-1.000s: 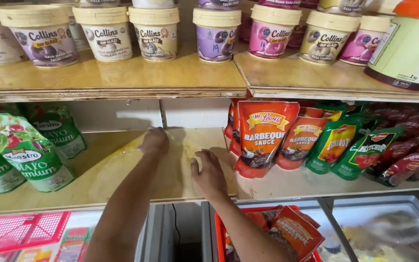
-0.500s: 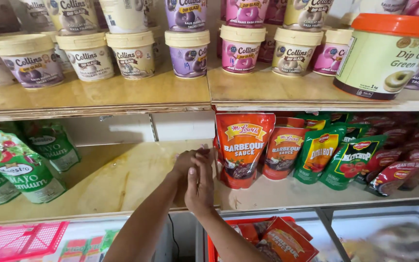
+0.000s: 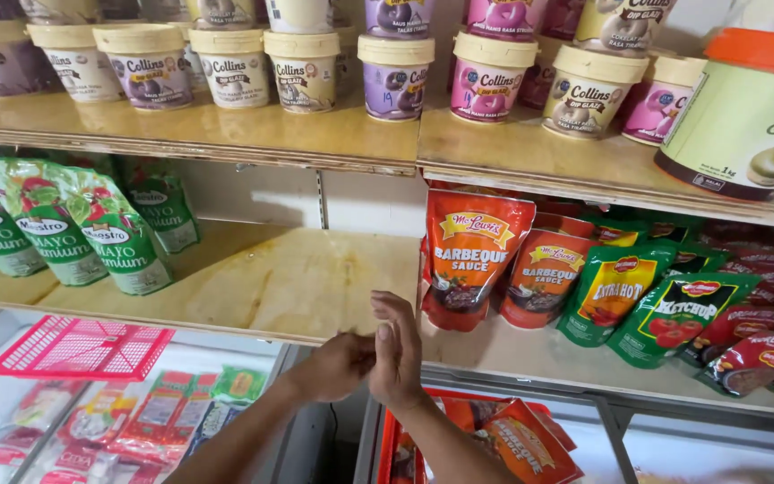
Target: Stocking sauce and mayonnaise packets on grocery store shelves and wiping the shelves clean with a cloth.
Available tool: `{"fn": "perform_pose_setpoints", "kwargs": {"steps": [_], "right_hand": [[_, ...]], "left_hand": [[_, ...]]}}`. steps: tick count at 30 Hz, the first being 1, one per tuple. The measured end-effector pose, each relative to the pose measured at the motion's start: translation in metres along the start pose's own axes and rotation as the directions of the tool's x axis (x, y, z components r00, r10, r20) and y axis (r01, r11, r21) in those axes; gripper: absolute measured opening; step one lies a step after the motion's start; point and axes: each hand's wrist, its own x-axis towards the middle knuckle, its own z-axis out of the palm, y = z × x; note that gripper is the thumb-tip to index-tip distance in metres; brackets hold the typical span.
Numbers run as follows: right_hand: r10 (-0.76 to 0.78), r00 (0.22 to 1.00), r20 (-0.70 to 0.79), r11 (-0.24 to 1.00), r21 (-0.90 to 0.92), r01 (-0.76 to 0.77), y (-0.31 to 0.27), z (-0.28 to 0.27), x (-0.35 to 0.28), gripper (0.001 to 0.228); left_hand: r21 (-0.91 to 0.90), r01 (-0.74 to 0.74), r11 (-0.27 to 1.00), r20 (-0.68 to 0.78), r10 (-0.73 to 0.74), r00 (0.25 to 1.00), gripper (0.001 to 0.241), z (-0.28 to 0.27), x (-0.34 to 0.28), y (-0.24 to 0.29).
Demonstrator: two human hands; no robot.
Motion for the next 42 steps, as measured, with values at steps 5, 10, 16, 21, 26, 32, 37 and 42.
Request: {"fn": "perform_pose_setpoints", "kwargs": {"steps": [5,10,16,21,26,32,37,42], "right_hand": [[-0.139,0.974,0.178,0.970,-0.172,0.170,-0.032,-0.033,-0.008,0.039],[-0.050,0.982,0.180,0.929,-0.352,0.111,-0.022,-0.041,-0.023,0.031],[0.039,0.996,0.075,0.860,-0.511,0.005,-0.014,-0.049,-0.026,0.030],[-0.069,0.997,-0.035,0.895,-0.444,0.047,-0.005,-0.061,-0.022,0.021],[-0.019,0.991,-0.130,0.926,-0.376,-0.032,0.011,-0.071,-0.022,0.019],[-0.046,0.999,-0.007,0.848,-0.529,0.035,-0.003,-0.054,-0.023,0.023],[-0.089,0.986,0.142,0.771,-0.616,0.159,0.004,-0.031,-0.015,0.030],[0.312,0.908,0.280,0.600,-0.799,0.040,0.029,-0.023,-0.001,0.056]], "left_hand": [[-0.291,0.198,0.936,-0.134,-0.245,0.960,0.033,-0.046,-0.040,-0.016],[0.055,0.447,0.893,-0.663,-0.302,0.685,0.042,-0.093,-0.008,-0.021],[0.600,0.439,0.669,-0.466,-0.154,0.871,0.037,-0.052,0.064,-0.116],[0.558,0.169,0.812,-0.202,-0.065,0.977,0.035,-0.005,0.055,-0.007],[-0.002,-0.021,1.000,0.012,0.021,1.000,0.031,-0.009,0.012,0.001],[0.017,0.137,0.990,-0.391,-0.119,0.913,0.033,-0.062,0.031,-0.025],[-0.003,0.287,0.958,-0.728,-0.198,0.656,0.035,-0.075,0.094,-0.046],[0.392,-0.004,0.920,-0.403,0.176,0.898,0.068,-0.046,0.186,-0.152]]}}
